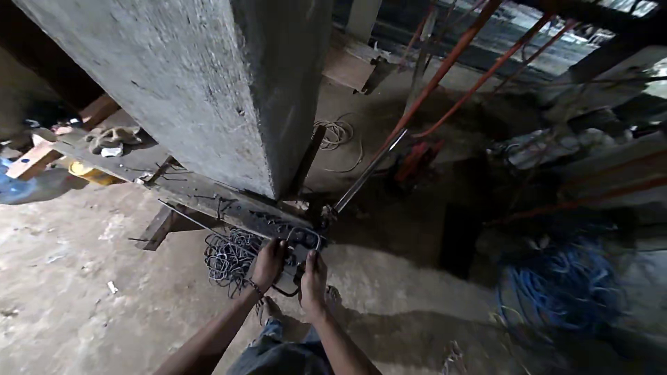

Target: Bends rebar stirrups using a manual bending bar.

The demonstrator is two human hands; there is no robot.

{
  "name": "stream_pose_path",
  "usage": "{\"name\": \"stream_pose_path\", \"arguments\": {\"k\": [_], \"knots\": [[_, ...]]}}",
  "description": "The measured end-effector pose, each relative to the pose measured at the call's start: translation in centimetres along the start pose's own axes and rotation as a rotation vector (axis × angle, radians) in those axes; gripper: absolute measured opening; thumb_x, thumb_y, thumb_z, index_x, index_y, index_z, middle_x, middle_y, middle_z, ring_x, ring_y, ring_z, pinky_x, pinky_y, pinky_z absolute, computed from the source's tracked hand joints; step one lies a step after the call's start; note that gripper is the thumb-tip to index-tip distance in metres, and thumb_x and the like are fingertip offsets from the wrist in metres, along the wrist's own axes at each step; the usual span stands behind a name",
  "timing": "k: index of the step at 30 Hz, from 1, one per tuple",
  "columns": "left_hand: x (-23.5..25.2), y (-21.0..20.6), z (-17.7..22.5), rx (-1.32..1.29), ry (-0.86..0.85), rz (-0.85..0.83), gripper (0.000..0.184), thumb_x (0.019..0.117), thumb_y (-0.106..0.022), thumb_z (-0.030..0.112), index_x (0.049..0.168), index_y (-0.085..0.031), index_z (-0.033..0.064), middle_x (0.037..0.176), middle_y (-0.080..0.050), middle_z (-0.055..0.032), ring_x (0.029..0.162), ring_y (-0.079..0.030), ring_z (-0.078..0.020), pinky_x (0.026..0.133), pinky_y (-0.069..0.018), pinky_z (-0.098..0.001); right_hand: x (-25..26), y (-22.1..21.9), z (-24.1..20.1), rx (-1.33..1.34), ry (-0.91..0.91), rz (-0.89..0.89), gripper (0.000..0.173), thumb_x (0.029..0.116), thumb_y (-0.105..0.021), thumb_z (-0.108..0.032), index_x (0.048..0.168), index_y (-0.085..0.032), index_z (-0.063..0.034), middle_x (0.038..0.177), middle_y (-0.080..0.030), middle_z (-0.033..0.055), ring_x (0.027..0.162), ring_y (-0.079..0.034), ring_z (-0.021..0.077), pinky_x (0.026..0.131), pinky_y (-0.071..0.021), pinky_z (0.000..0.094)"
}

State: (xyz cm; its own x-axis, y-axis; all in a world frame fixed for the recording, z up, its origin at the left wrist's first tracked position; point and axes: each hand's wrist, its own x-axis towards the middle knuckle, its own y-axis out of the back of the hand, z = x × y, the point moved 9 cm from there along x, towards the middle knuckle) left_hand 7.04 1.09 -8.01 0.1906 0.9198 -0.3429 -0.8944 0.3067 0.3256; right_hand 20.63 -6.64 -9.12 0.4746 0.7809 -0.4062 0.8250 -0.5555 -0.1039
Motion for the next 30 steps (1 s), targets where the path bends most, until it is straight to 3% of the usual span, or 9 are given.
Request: {"name": "stream_pose_path", "arguments": {"k": [9, 12, 15, 17, 19, 22, 25, 28, 30], "knots": [[0.0, -1.2, -0.9, 0.333, 0.130, -0.094, 0.042, 0.1119, -0.038, 0.033, 0.118, -0.064, 0.0011, 0.090, -0.067, -0.0158, 0.082, -0.066, -0.0294, 0.080, -0.0537, -0.0504, 0.8, 0.6, 0.7, -0.231, -0.075, 0.085, 0.037, 0.1116, -0.044, -0.027, 0.105, -0.067, 0.0015, 0.078, -0.057, 0.0093, 0.067, -0.054, 0.0172, 0.066, -0.0505, 0.0366], [-0.6, -1.4, -0.3, 0.490, 0.172, -0.106, 0.039, 0.1117, -0.038, 0.030, 0.128, -0.061, 0.0027, 0.101, -0.069, -0.0212, 0.095, -0.070, -0.0369, 0.087, -0.0538, -0.0560, 0.6, 1.6, -1.0, -0.607, -0.189, -0.177, 0.052, 0.1111, -0.042, -0.041, 0.112, -0.070, 0.0026, 0.099, -0.070, 0.0187, 0.092, -0.069, 0.0277, 0.088, -0.0565, 0.0479], [-0.6, -1.3, 0.0, 0.581, 0.207, -0.094, 0.040, 0.1117, -0.038, 0.033, 0.135, -0.058, 0.0071, 0.102, -0.070, -0.0216, 0.097, -0.071, -0.0393, 0.087, -0.0549, -0.0578, 4.0, 6.6, -7.3, -1.060, -0.116, -0.270, 0.056, 0.1051, -0.051, -0.053, 0.114, -0.071, -0.0019, 0.101, -0.074, 0.0152, 0.094, -0.072, 0.0284, 0.088, -0.0582, 0.0510], [-1.1, -1.6, -0.4, 0.593, 0.218, -0.056, 0.038, 0.1111, -0.038, 0.030, 0.135, -0.057, 0.0072, 0.100, -0.071, -0.0218, 0.095, -0.071, -0.0403, 0.084, -0.0555, -0.0587, 10.0, 10.1, -13.7, -1.162, 0.100, -0.145, 0.044, 0.1044, -0.059, -0.027, 0.135, -0.057, 0.0039, 0.122, -0.068, 0.0231, 0.113, -0.068, 0.0344, 0.100, -0.0544, 0.0502], [-1.4, -1.8, -0.4, 0.589, 0.208, 0.006, 0.036, 0.1104, -0.040, 0.028, 0.131, -0.058, 0.0050, 0.096, -0.070, -0.0221, 0.092, -0.071, -0.0410, 0.082, -0.0554, -0.0594, 18.2, 11.5, -18.3, -1.260, 0.227, -0.094, 0.059, 0.1014, -0.058, -0.003, 0.154, -0.034, 0.0065, 0.147, -0.050, 0.0331, 0.135, -0.053, 0.0456, 0.112, -0.0437, 0.0548], [-1.7, -2.1, -0.8, 0.626, 0.196, 0.098, 0.033, 0.1082, -0.043, 0.027, 0.128, -0.059, 0.0055, 0.092, -0.070, -0.0191, 0.087, -0.071, -0.0387, 0.079, -0.0566, -0.0570, 31.4, 11.1, -21.6, -1.546, 0.556, -0.197, 0.084, 0.0891, -0.076, -0.006, 0.161, -0.034, -0.0154, 0.165, -0.027, 0.0273, 0.148, -0.031, 0.0527, 0.110, -0.0356, 0.0753], [-2.0, -1.9, -0.5, 0.699, 0.173, 0.174, 0.034, 0.1097, -0.040, 0.028, 0.125, -0.060, 0.0051, 0.087, -0.069, -0.0198, 0.082, -0.071, -0.0403, 0.073, -0.0570, -0.0582, 38.6, 9.4, -21.7, -1.743, 0.817, -0.408, 0.053, 0.0925, -0.077, -0.024, 0.142, -0.060, -0.0164, 0.157, -0.044, 0.0232, 0.147, -0.035, 0.0493, 0.112, -0.0271, 0.0779], [-2.1, -1.9, -0.4, 0.763, 0.121, 0.213, 0.034, 0.1096, -0.040, 0.028, 0.127, -0.060, 0.0062, 0.085, -0.069, -0.0194, 0.078, -0.071, -0.0401, 0.070, -0.0575, -0.0581, 41.4, 11.1, -20.8, -1.766, 0.917, -0.562, 0.036, 0.0914, -0.079, -0.022, 0.124, -0.069, -0.0101, 0.130, -0.063, 0.0234, 0.127, -0.056, 0.0471, 0.108, -0.0354, 0.0747], [-2.2, -1.9, -0.3, 0.775, 0.124, 0.240, 0.033, 0.1096, -0.040, 0.027, 0.126, -0.061, 0.0067, 0.085, -0.070, -0.0192, 0.077, -0.071, -0.0396, 0.070, -0.0572, -0.0574, 43.1, 15.1, -21.2, -1.757, 0.866, -0.566, 0.037, 0.0929, -0.077, -0.019, 0.128, -0.068, -0.0092, 0.131, -0.064, 0.0230, 0.124, -0.059, 0.0470, 0.106, -0.0420, 0.0705]]}}
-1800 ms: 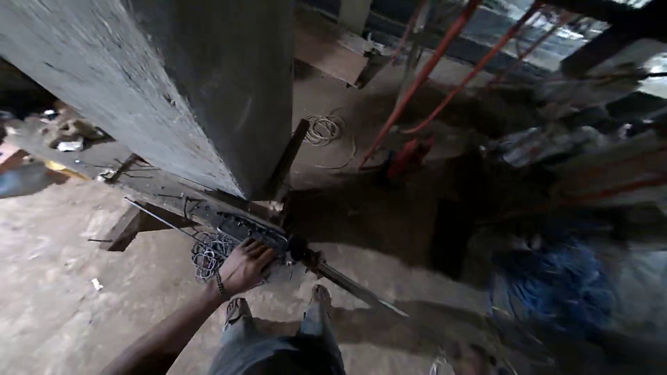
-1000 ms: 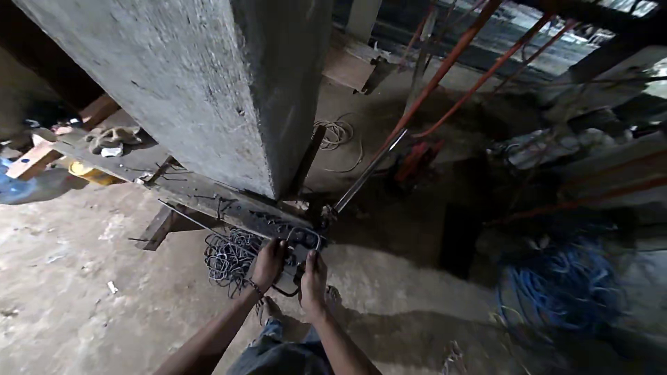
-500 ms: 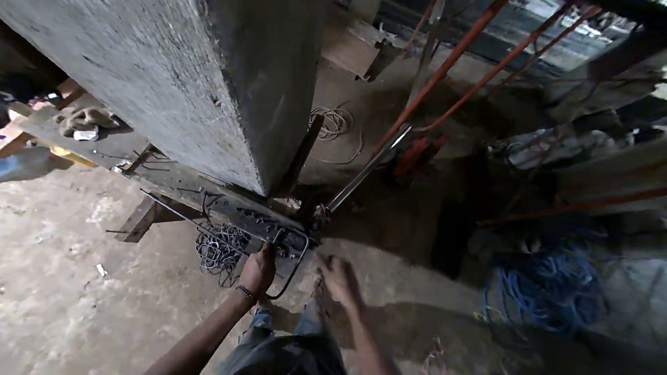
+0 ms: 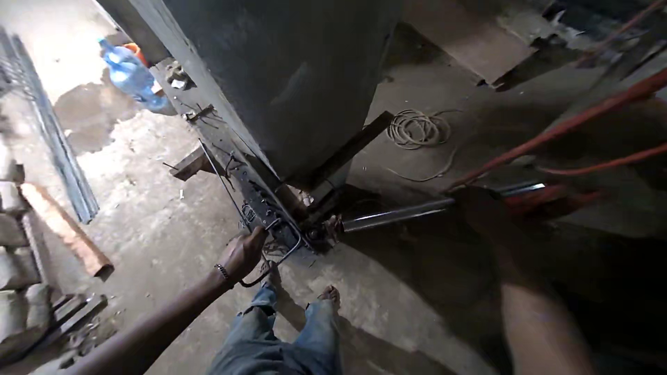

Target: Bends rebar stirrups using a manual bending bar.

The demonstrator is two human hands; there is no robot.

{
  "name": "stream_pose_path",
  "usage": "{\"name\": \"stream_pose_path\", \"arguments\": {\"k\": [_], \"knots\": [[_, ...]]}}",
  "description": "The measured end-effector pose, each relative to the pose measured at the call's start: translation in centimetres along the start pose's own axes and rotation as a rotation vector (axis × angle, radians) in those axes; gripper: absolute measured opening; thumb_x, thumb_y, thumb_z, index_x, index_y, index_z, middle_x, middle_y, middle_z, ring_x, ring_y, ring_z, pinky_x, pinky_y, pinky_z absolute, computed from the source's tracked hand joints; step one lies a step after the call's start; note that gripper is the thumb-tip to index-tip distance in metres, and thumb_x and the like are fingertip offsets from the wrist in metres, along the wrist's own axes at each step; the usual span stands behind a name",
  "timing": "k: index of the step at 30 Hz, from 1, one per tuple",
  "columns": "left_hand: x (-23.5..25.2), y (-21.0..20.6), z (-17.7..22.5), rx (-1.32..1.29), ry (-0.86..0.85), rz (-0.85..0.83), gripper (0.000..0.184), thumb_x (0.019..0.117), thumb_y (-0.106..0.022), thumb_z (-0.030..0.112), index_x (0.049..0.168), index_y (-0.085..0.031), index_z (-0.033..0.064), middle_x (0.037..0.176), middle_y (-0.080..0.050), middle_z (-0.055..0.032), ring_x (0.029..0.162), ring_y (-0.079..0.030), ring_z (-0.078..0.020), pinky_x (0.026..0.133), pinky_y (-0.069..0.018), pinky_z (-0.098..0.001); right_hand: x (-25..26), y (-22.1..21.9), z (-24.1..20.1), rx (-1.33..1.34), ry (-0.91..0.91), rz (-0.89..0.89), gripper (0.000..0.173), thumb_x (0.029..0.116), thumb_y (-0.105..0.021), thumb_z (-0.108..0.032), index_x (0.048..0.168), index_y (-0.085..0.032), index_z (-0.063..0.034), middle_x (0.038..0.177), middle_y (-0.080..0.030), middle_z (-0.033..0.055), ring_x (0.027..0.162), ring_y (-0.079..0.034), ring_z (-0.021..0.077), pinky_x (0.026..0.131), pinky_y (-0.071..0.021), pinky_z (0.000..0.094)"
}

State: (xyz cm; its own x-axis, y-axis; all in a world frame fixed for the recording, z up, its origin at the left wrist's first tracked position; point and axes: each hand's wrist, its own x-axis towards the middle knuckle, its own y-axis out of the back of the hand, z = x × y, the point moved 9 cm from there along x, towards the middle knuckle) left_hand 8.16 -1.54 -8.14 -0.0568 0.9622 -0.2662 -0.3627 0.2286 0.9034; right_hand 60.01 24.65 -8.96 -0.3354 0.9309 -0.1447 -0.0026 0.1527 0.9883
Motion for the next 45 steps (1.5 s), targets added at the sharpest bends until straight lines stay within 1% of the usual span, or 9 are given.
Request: {"name": "stream_pose_path", "arguments": {"k": [3, 10, 16, 21, 25, 27, 31, 37, 45], "knots": [[0.1, 0.5, 0.1, 0.013, 0.021, -0.030, 0.031, 0.1088, -0.041, 0.022, 0.124, -0.061, 0.0036, 0.087, -0.069, -0.0212, 0.079, -0.071, -0.0410, 0.071, -0.0564, -0.0583, -6.2, 0.3, 6.2, 0.087, -0.173, -0.048, 0.042, 0.0969, -0.072, -0.016, 0.137, -0.062, -0.0088, 0.134, -0.061, 0.0272, 0.122, -0.059, 0.0515, 0.097, -0.0463, 0.0734], [1.0, 0.5, -1.0, 0.059, -0.029, -0.061, 0.032, 0.1076, -0.042, 0.026, 0.121, -0.061, 0.0041, 0.087, -0.069, -0.0187, 0.080, -0.071, -0.0388, 0.072, -0.0563, -0.0579, -20.4, -4.3, 12.5, 0.142, -0.433, -0.065, 0.045, 0.0959, -0.071, -0.012, 0.137, -0.060, 0.0029, 0.139, -0.057, 0.0332, 0.133, -0.052, 0.0529, 0.107, -0.0394, 0.0736], [1.6, 1.3, -0.9, 0.212, 0.046, -0.113, 0.037, 0.1095, -0.039, 0.028, 0.124, -0.060, 0.0015, 0.103, -0.070, -0.0238, 0.099, -0.070, -0.0437, 0.085, -0.0535, -0.0611, -32.5, -5.8, 8.5, 0.052, -0.508, 0.105, 0.022, 0.0851, -0.073, -0.002, 0.106, -0.071, 0.0040, 0.110, -0.069, 0.0305, 0.114, -0.062, 0.0543, 0.101, -0.0412, 0.0727], [1.6, 1.6, -0.9, 0.206, -0.011, -0.112, 0.046, 0.1109, -0.035, 0.037, 0.129, -0.056, 0.0006, 0.108, -0.069, -0.0246, 0.103, -0.069, -0.0437, 0.087, -0.0521, -0.0624, -36.7, -5.2, 5.2, 0.114, -0.709, 0.086, 0.025, 0.0931, -0.070, -0.005, 0.116, -0.069, 0.0066, 0.123, -0.065, 0.0333, 0.127, -0.055, 0.0540, 0.107, -0.0397, 0.0704], [0.2, 3.1, -0.8, -0.053, -0.315, 0.189, 0.042, 0.1065, -0.045, 0.029, 0.135, -0.058, 0.0005, 0.136, -0.058, -0.0254, 0.125, -0.058, -0.0420, 0.104, -0.0481, -0.0550, -40.3, -5.5, 3.0, 0.130, -0.832, 0.109, 0.026, 0.0921, -0.072, -0.004, 0.116, -0.069, 0.0075, 0.123, -0.065, 0.0340, 0.125, -0.056, 0.0548, 0.106, -0.0402, 0.0707], [-1.8, 3.0, -1.2, -0.124, -0.530, 0.273, 0.039, 0.1039, -0.045, 0.029, 0.122, -0.068, 0.0036, 0.133, -0.062, -0.0222, 0.127, -0.056, -0.0419, 0.106, -0.0461, -0.0553, -44.6, -6.6, -0.5, 0.181, -0.920, 0.118, 0.028, 0.0956, -0.067, -0.005, 0.120, -0.066, 0.0086, 0.127, -0.062, 0.0360, 0.126, -0.055, 0.0552, 0.106, -0.0403, 0.0711], [-4.8, 1.2, -1.4, -0.031, -0.794, 0.299, 0.049, 0.1061, -0.042, 0.033, 0.092, -0.077, 0.0028, 0.098, -0.077, -0.0152, 0.106, -0.071, -0.0360, 0.108, -0.0451, -0.0566, -53.7, -8.0, -10.0, 0.299, -1.133, 0.217, 0.038, 0.0996, -0.063, -0.007, 0.132, -0.059, 0.0118, 0.132, -0.058, 0.0407, 0.126, -0.055, 0.0577, 0.109, -0.0386, 0.0700], [-5.1, 0.3, -1.2, -0.015, -0.924, 0.235, 0.052, 0.1081, -0.040, 0.034, 0.090, -0.074, -0.0008, 0.085, -0.074, -0.0167, 0.088, -0.073, -0.0343, 0.097, -0.0520, -0.0533, -63.3, -11.1, -29.9, 0.344, -1.407, 0.460, 0.041, 0.0960, -0.060, -0.001, 0.132, -0.056, 0.0178, 0.135, -0.054, 0.0439, 0.130, -0.051, 0.0580, 0.111, -0.0380, 0.0653], [-5.1, 0.8, -0.3, 0.065, -0.843, 0.134, 0.056, 0.1092, -0.035, 0.035, 0.088, -0.073, -0.0007, 0.083, -0.074, -0.0185, 0.089, -0.074, -0.0356, 0.095, -0.0523, -0.0523, -65.7, -12.1, -51.2, 0.073, -1.803, 0.132, 0.024, 0.0924, -0.070, -0.019, 0.108, -0.072, -0.0010, 0.117, -0.070, 0.0263, 0.122, -0.060, 0.0486, 0.104, -0.0370, 0.0731]]}}
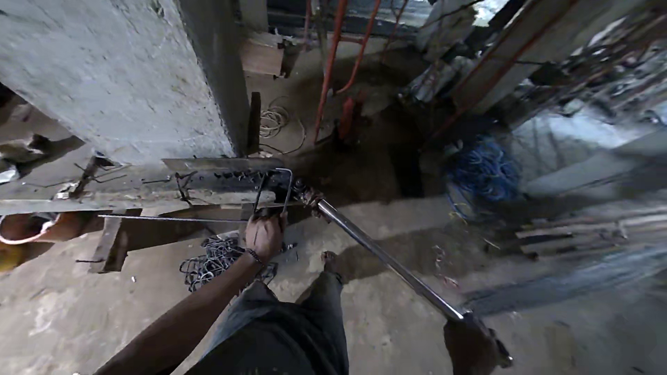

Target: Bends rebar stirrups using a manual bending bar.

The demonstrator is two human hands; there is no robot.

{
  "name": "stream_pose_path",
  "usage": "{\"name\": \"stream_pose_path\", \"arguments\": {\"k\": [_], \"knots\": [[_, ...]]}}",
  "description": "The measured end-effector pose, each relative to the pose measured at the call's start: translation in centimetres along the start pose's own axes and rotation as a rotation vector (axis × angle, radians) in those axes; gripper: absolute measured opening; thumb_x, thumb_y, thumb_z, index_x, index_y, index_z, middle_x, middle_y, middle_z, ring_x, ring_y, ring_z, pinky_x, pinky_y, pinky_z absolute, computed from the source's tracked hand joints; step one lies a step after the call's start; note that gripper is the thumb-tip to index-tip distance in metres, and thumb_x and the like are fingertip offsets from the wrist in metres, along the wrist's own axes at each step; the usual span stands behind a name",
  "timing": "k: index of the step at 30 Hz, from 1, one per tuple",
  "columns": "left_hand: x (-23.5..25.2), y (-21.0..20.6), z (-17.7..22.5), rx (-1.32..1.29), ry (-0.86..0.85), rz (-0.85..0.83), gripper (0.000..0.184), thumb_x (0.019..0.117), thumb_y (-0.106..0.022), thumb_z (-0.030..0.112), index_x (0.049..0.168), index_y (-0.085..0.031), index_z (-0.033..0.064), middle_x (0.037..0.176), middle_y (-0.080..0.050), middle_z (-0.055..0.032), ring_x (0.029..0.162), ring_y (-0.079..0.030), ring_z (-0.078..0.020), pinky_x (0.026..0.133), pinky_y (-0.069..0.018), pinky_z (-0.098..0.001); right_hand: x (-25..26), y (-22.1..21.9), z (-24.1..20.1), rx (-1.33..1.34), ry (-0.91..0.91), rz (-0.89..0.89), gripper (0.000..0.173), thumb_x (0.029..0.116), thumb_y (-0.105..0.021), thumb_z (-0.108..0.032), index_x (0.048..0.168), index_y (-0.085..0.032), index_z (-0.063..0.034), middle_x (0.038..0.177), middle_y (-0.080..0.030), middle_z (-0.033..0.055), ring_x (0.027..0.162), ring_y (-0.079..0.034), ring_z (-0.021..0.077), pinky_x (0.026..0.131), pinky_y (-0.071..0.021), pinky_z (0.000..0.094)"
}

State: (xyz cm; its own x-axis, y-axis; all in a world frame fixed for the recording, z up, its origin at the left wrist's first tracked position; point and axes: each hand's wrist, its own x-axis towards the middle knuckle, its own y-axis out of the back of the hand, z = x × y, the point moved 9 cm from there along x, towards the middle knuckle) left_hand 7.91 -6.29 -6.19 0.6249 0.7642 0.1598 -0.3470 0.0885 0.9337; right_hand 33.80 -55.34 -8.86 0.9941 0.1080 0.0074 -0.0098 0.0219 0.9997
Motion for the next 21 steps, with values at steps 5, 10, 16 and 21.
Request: {"name": "stream_pose_path", "arguments": {"k": [5, 10, 16, 21], "knots": [[0.0, 0.3, 0.1, 0.020, 0.019, -0.010, 0.060, 0.1094, -0.034, 0.040, 0.083, -0.070, -0.0002, 0.078, -0.072, -0.0194, 0.086, -0.073, -0.0386, 0.084, -0.0553, -0.0546, -11.0, 0.6, 0.6, -0.040, -0.099, -0.107, 0.031, 0.0948, -0.066, -0.026, 0.111, -0.072, -0.0002, 0.115, -0.071, 0.0263, 0.119, -0.062, 0.0492, 0.102, -0.0398, 0.0727], [-0.1, 0.4, 0.0, 0.008, -0.001, 0.064, 0.060, 0.1089, -0.036, 0.041, 0.080, -0.069, 0.0008, 0.075, -0.070, -0.0178, 0.083, -0.073, -0.0374, 0.084, -0.0556, -0.0542, -11.3, 0.1, 1.3, -0.064, -0.056, -0.058, 0.027, 0.0949, -0.067, -0.025, 0.107, -0.072, -0.0021, 0.111, -0.072, 0.0238, 0.115, -0.064, 0.0475, 0.099, -0.0426, 0.0718], [-0.5, -0.3, -0.5, -0.043, -0.054, 0.081, 0.051, 0.1055, -0.046, 0.039, 0.080, -0.072, 0.0026, 0.074, -0.071, -0.0145, 0.078, -0.073, -0.0325, 0.087, -0.0555, -0.0515, -7.0, -1.6, 0.5, 0.021, -0.020, -0.193, 0.028, 0.0923, -0.075, -0.025, 0.110, -0.073, -0.0038, 0.111, -0.072, 0.0238, 0.115, -0.063, 0.0476, 0.101, -0.0425, 0.0697], [-0.5, 1.8, 0.4, -0.017, -0.160, 0.073, 0.043, 0.1007, -0.058, 0.042, 0.088, -0.075, 0.0047, 0.077, -0.073, -0.0129, 0.081, -0.074, -0.0320, 0.091, -0.0561, -0.0529, 1.0, -4.6, -0.1, -0.044, 0.010, -0.401, 0.038, 0.0886, -0.081, -0.036, 0.116, -0.075, -0.0094, 0.131, -0.064, 0.0250, 0.133, -0.051, 0.0484, 0.107, -0.0369, 0.0700]]}}
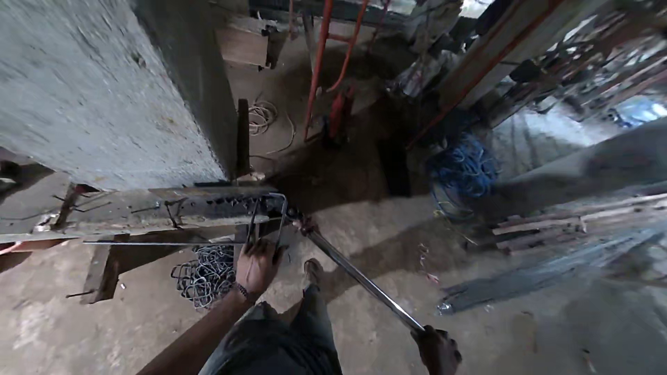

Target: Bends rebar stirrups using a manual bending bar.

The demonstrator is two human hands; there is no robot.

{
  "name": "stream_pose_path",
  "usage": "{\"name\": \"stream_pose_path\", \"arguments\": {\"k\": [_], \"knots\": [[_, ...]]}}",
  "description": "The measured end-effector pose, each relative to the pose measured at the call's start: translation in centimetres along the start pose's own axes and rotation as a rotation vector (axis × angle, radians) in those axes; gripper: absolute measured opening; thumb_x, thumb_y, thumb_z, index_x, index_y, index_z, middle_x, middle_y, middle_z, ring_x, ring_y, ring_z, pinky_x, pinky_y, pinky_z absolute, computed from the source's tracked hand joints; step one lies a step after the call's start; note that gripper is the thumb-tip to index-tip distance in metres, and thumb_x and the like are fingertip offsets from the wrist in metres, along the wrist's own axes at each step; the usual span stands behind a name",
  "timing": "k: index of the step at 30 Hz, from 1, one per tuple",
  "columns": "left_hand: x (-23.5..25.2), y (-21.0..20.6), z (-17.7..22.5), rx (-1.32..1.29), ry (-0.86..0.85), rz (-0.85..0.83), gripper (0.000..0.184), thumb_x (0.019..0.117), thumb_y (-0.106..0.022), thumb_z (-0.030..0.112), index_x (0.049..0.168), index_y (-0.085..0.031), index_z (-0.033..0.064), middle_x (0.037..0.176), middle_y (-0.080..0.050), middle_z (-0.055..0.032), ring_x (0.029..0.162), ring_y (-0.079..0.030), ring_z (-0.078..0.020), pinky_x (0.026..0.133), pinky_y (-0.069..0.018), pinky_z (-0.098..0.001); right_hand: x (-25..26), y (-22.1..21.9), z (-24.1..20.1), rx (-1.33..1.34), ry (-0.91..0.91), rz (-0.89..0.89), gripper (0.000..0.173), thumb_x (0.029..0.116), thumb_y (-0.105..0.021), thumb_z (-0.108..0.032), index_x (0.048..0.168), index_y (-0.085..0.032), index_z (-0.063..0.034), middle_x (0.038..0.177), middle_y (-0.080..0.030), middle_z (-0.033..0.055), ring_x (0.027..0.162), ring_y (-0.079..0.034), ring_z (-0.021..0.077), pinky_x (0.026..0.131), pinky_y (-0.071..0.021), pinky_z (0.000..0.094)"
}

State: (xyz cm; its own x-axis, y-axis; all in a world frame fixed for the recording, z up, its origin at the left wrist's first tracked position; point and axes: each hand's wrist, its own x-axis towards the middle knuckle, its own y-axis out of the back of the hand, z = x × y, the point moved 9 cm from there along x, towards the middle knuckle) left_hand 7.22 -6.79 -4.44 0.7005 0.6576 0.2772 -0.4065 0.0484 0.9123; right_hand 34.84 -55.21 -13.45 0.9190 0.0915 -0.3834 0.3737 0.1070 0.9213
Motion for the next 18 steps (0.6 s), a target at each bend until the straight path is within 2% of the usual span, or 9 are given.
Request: {"name": "stream_pose_path", "arguments": {"k": [4, 6, 8, 9, 11, 12, 13, 15, 18], "knots": [[0.2, 1.7, 0.9, 0.064, -0.128, 0.114, 0.037, 0.0992, -0.058, 0.035, 0.083, -0.075, 0.0068, 0.071, -0.070, -0.0103, 0.074, -0.072, -0.0289, 0.077, -0.0592, -0.0466, 9.8, 5.9, -3.2, -0.138, 0.073, 0.034, 0.036, 0.0903, -0.078, -0.033, 0.117, -0.074, -0.0090, 0.138, -0.059, 0.0291, 0.138, -0.044, 0.0522, 0.109, -0.0338, 0.0735], [-0.1, 1.7, 0.7, 0.083, -0.156, 0.156, 0.036, 0.0999, -0.057, 0.035, 0.085, -0.076, 0.0085, 0.070, -0.069, -0.0077, 0.072, -0.071, -0.0257, 0.078, -0.0590, -0.0445, 16.0, 9.7, -5.8, -0.152, 0.117, 0.110, 0.036, 0.0957, -0.071, -0.032, 0.122, -0.072, -0.0077, 0.145, -0.053, 0.0312, 0.142, -0.040, 0.0536, 0.113, -0.0281, 0.0737], [-0.4, 2.0, 0.5, 0.091, -0.168, 0.176, 0.037, 0.1016, -0.056, 0.038, 0.088, -0.076, 0.0098, 0.073, -0.070, -0.0061, 0.075, -0.072, -0.0235, 0.080, -0.0591, -0.0428, 22.8, 14.2, -9.7, 0.028, 0.131, 0.229, 0.041, 0.1017, -0.061, -0.023, 0.133, -0.063, 0.0030, 0.152, -0.044, 0.0340, 0.145, -0.038, 0.0517, 0.117, -0.0292, 0.0675], [-0.3, 2.2, 0.4, 0.096, -0.183, 0.189, 0.038, 0.1022, -0.056, 0.039, 0.087, -0.075, 0.0103, 0.073, -0.070, -0.0054, 0.075, -0.071, -0.0227, 0.079, -0.0586, -0.0415, 25.8, 16.8, -12.5, 0.237, 0.147, 0.295, 0.047, 0.1050, -0.055, -0.019, 0.142, -0.051, 0.0096, 0.154, -0.042, 0.0351, 0.144, -0.040, 0.0501, 0.117, -0.0331, 0.0638], [0.0, 3.2, 0.7, 0.125, -0.228, 0.228, 0.038, 0.1032, -0.056, 0.041, 0.084, -0.071, 0.0115, 0.068, -0.065, -0.0030, 0.070, -0.067, -0.0208, 0.077, -0.0569, -0.0379, 29.0, 22.4, -20.1, 0.593, 0.179, 0.336, 0.055, 0.1093, -0.045, -0.025, 0.155, -0.036, 0.0043, 0.155, -0.042, 0.0301, 0.142, -0.046, 0.0430, 0.116, -0.0396, 0.0576], [0.3, 3.8, 1.0, 0.136, -0.254, 0.242, 0.037, 0.1038, -0.055, 0.040, 0.084, -0.070, 0.0116, 0.066, -0.063, -0.0025, 0.068, -0.066, -0.0203, 0.076, -0.0560, -0.0366, 28.6, 25.1, -25.2, 0.581, 0.288, 0.299, 0.052, 0.1106, -0.041, -0.018, 0.156, -0.033, 0.0043, 0.159, -0.037, 0.0302, 0.146, -0.041, 0.0433, 0.118, -0.0361, 0.0561], [0.6, 4.4, 1.2, 0.139, -0.278, 0.250, 0.035, 0.1037, -0.056, 0.037, 0.085, -0.070, 0.0110, 0.066, -0.063, -0.0027, 0.068, -0.065, -0.0202, 0.076, -0.0557, -0.0359, 26.8, 27.4, -30.6, 0.400, 0.433, 0.285, 0.049, 0.1077, -0.043, -0.006, 0.155, -0.037, 0.0048, 0.160, -0.032, 0.0338, 0.146, -0.038, 0.0501, 0.117, -0.0359, 0.0614], [1.2, 5.3, 1.5, 0.142, -0.327, 0.258, 0.032, 0.1030, -0.058, 0.033, 0.084, -0.068, 0.0094, 0.065, -0.062, -0.0034, 0.065, -0.064, -0.0201, 0.072, -0.0552, -0.0354, 21.3, 28.7, -40.5, 0.169, 0.747, 0.266, 0.053, 0.0996, -0.055, -0.002, 0.152, -0.046, -0.0011, 0.159, -0.033, 0.0346, 0.140, -0.044, 0.0542, 0.110, -0.0432, 0.0652], [1.5, 5.7, 1.3, 0.105, -0.320, 0.250, 0.032, 0.1017, -0.059, 0.033, 0.080, -0.065, 0.0108, 0.064, -0.061, -0.0026, 0.065, -0.063, -0.0191, 0.071, -0.0538, -0.0345, 5.6, 22.6, -50.2, 0.159, 1.303, 0.003, 0.052, 0.0975, -0.068, -0.019, 0.148, -0.056, -0.0204, 0.153, -0.050, 0.0179, 0.131, -0.059, 0.0346, 0.105, -0.0525, 0.0498]]}}
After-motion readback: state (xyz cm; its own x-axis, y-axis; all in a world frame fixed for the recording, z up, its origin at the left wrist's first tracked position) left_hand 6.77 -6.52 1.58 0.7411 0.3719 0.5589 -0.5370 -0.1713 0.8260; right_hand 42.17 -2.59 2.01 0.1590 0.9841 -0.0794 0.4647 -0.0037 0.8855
